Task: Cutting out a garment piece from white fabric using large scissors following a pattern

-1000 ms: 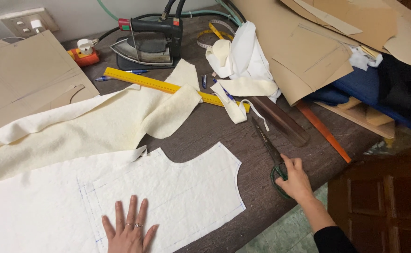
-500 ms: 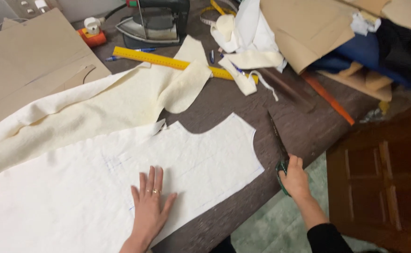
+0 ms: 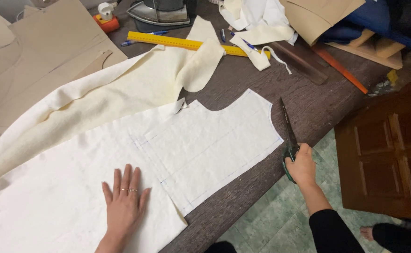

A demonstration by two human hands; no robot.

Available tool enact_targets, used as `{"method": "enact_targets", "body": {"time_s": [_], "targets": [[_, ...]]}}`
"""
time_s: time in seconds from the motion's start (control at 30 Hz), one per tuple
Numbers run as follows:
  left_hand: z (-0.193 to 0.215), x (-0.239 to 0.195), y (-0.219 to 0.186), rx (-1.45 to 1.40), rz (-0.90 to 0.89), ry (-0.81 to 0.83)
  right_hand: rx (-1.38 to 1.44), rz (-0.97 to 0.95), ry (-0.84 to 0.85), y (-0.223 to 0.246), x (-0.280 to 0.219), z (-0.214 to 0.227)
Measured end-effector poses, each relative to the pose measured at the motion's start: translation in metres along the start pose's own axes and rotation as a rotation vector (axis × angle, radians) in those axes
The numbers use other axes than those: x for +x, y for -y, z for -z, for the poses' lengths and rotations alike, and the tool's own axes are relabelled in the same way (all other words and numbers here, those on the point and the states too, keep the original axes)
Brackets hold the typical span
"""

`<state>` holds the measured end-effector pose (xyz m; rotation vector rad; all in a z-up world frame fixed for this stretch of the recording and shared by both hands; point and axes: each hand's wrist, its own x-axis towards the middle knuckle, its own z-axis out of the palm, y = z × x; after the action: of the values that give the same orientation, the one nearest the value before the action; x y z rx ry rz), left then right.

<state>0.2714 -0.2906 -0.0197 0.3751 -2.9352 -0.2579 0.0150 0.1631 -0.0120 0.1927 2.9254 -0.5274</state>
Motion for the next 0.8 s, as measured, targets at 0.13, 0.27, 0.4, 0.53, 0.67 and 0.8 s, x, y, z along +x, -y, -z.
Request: {"method": "enact_targets", "body": {"time_s": [0.13, 0.27, 0.4, 0.53, 0.67, 0.8], "targets": [[0.0, -0.003, 0.001, -0.029, -0.027, -0.034, 0.119, -0.045, -0.002, -0.014, 0.003, -0.01], [0.001, -0.003, -0.003, -0.04, -0.013, -0.023, 0.434, -0.158, 0.006, -0.027, -0.023, -0.018], [0.012, -0.004, -0.007, -0.091, 0.01, -0.02, 0.628, -0.166, 0.05, -0.004, -0.098, -0.01], [0.022, -0.002, -0.009, -0.117, 0.029, 0.097, 0.922, -0.22, 0.155, 0.03, -0.168, -0.024], [0.018, -0.002, -0.006, -0.129, 0.011, 0.028, 0.975, -0.223, 0.271, 0.088, -0.223, -0.024], [0.025, 0.001, -0.008, -0.147, 0.023, 0.098, 1.11, -0.156, 0.467, 0.094, -0.24, -0.061]]}}
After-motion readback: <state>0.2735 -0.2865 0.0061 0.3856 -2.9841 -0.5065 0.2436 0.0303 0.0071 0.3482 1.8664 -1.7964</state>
